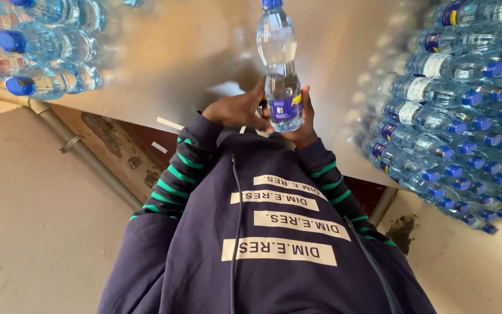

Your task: The person repeatedly picks up plastic water bottles from a table, peels a label from a roll, and wraps it around the bottle. They then place the labeled bottle back onto the table among other bottles.

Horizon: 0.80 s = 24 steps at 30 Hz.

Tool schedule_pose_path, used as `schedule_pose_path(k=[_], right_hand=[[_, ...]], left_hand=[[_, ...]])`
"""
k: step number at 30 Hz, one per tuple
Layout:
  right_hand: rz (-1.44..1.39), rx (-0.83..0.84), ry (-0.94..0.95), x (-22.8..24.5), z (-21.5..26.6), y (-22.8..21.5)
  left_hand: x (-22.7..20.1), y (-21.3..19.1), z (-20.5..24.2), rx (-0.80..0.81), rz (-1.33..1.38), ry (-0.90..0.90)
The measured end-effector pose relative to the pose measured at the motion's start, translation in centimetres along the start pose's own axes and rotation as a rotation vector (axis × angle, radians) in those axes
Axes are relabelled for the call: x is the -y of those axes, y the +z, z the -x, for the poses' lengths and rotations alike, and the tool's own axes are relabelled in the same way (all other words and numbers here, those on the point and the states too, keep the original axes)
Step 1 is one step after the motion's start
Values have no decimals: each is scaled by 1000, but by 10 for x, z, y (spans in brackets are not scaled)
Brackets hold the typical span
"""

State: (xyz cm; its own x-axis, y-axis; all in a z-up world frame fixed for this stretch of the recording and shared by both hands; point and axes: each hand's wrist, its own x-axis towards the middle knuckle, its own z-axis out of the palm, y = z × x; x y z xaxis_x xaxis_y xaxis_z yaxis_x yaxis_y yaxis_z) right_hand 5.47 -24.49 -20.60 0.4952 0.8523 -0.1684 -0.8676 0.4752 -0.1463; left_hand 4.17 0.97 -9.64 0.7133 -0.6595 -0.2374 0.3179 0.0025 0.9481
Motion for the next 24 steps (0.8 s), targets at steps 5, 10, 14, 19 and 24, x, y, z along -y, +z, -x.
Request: schedule_pose_path(k=[5, 10, 14, 19, 24], right_hand=[[709, -232, -119, 15, 11, 56], [1748, -501, -322, 39, 31, 92], [1535, -867, -578, 44, 35, 84], [1342, -950, -883, 77, 43, 23], [1268, -1461, -1165, 203, 52, -69]], left_hand=[[-15, 0, -22, -262, -9, 183], [-1, 13, -73, -576, -404, 164], [-11, 38, -103, -397, -415, 234], [-16, 38, -111, -332, -477, 226], [14, 4, -72, -332, -313, 93]])
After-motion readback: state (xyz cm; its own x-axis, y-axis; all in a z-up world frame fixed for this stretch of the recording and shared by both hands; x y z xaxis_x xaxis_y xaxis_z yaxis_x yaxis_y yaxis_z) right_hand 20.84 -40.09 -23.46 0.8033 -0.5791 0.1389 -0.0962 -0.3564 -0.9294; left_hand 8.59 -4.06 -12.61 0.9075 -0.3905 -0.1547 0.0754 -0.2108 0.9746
